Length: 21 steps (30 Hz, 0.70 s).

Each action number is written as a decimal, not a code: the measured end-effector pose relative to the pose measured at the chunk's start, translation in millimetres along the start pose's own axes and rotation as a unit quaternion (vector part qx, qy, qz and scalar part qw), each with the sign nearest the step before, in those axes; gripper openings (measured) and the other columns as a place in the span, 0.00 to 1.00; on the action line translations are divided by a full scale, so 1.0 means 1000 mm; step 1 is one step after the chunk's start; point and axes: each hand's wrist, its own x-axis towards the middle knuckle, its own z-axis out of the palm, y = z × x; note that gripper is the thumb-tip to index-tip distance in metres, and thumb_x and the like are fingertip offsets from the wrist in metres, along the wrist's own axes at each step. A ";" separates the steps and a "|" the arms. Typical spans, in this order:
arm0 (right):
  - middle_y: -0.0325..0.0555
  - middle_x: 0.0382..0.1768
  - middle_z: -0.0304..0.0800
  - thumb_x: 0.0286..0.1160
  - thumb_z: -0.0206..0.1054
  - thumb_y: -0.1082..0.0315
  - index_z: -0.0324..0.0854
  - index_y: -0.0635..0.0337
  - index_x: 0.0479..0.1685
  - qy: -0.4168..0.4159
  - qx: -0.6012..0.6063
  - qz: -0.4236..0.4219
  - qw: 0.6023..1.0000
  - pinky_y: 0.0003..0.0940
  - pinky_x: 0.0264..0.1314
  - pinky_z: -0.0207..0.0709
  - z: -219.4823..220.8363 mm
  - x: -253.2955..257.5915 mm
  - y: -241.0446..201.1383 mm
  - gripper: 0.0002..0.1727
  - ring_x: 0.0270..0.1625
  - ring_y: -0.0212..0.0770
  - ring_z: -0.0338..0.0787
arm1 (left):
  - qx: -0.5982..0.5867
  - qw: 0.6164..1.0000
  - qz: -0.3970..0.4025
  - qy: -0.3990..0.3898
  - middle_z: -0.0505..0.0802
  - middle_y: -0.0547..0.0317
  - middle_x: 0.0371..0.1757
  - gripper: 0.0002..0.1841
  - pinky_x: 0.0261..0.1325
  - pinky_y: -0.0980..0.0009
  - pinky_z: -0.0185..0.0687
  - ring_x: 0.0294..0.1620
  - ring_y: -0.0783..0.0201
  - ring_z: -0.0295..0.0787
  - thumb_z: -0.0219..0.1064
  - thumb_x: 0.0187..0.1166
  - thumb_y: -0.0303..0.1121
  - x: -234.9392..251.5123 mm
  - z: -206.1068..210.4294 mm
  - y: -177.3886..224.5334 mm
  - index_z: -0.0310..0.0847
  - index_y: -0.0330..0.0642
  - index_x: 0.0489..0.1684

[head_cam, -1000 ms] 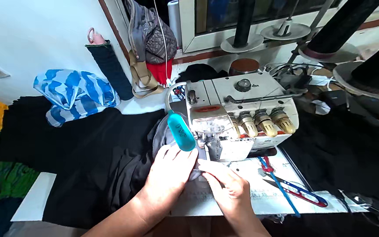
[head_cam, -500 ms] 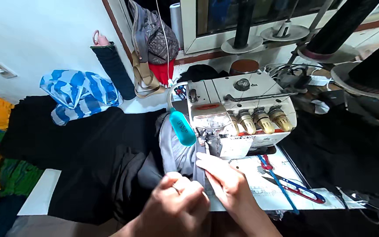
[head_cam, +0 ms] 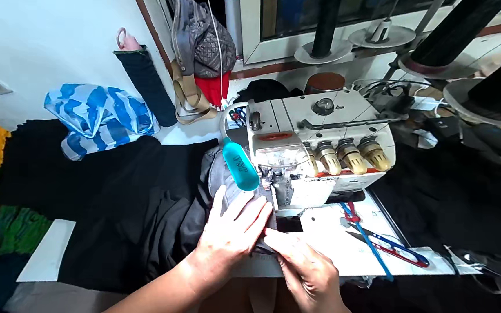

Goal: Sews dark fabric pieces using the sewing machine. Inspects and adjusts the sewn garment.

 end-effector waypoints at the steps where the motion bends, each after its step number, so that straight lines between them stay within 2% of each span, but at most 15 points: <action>1: 0.47 0.53 0.97 0.85 0.60 0.70 0.91 0.60 0.49 0.003 -0.004 0.004 1.000 0.23 0.70 0.81 0.001 0.001 0.000 0.12 0.63 0.32 0.92 | 0.002 1.000 -0.002 -0.003 0.90 0.61 0.72 0.21 0.78 0.27 0.64 0.79 0.52 0.81 0.60 0.80 0.25 0.001 -0.002 0.000 0.87 0.49 0.69; 6: 0.48 0.52 0.97 0.82 0.61 0.72 0.93 0.61 0.47 0.023 -0.023 0.030 0.999 0.23 0.67 0.83 0.008 0.011 0.003 0.12 0.60 0.32 0.94 | 0.021 0.999 -0.013 -0.025 0.90 0.56 0.69 0.21 0.76 0.27 0.67 0.76 0.50 0.83 0.62 0.78 0.26 0.009 -0.007 -0.001 0.88 0.50 0.68; 8: 0.48 0.52 0.97 0.80 0.61 0.73 0.94 0.62 0.47 0.020 -0.032 0.029 0.999 0.23 0.67 0.83 0.008 0.015 0.005 0.13 0.60 0.33 0.94 | 0.032 0.999 -0.007 -0.024 0.90 0.57 0.70 0.20 0.76 0.29 0.68 0.76 0.51 0.83 0.62 0.78 0.26 0.008 -0.010 -0.001 0.89 0.49 0.65; 11: 0.47 0.53 0.97 0.80 0.61 0.74 0.94 0.62 0.49 0.006 -0.030 0.028 0.999 0.24 0.69 0.83 0.007 0.016 0.006 0.14 0.61 0.33 0.94 | 0.037 0.999 -0.005 -0.010 0.92 0.61 0.69 0.18 0.79 0.36 0.69 0.76 0.55 0.84 0.61 0.78 0.27 0.004 -0.011 -0.001 0.91 0.47 0.61; 14: 0.47 0.53 0.97 0.79 0.61 0.74 0.94 0.62 0.49 0.017 -0.034 0.037 0.999 0.24 0.67 0.84 0.009 0.018 0.005 0.14 0.60 0.33 0.94 | 0.024 0.999 -0.009 -0.019 0.93 0.61 0.66 0.17 0.76 0.43 0.75 0.72 0.58 0.87 0.62 0.78 0.28 0.007 -0.008 -0.004 0.90 0.45 0.61; 17: 0.46 0.53 0.98 0.79 0.62 0.74 0.95 0.60 0.49 0.031 -0.062 0.051 0.996 0.23 0.64 0.85 0.015 0.023 0.006 0.13 0.58 0.33 0.95 | 0.002 0.999 -0.013 -0.051 0.92 0.57 0.65 0.17 0.69 0.47 0.80 0.70 0.56 0.87 0.66 0.77 0.28 0.017 -0.009 -0.011 0.88 0.42 0.62; 21: 0.45 0.56 0.97 0.79 0.62 0.74 0.94 0.60 0.53 0.003 -0.080 0.047 0.996 0.25 0.66 0.85 0.013 0.024 0.004 0.14 0.60 0.34 0.95 | 0.016 0.997 -0.017 -0.073 0.91 0.55 0.69 0.19 0.69 0.44 0.81 0.73 0.54 0.85 0.67 0.73 0.28 0.019 -0.013 -0.008 0.88 0.41 0.64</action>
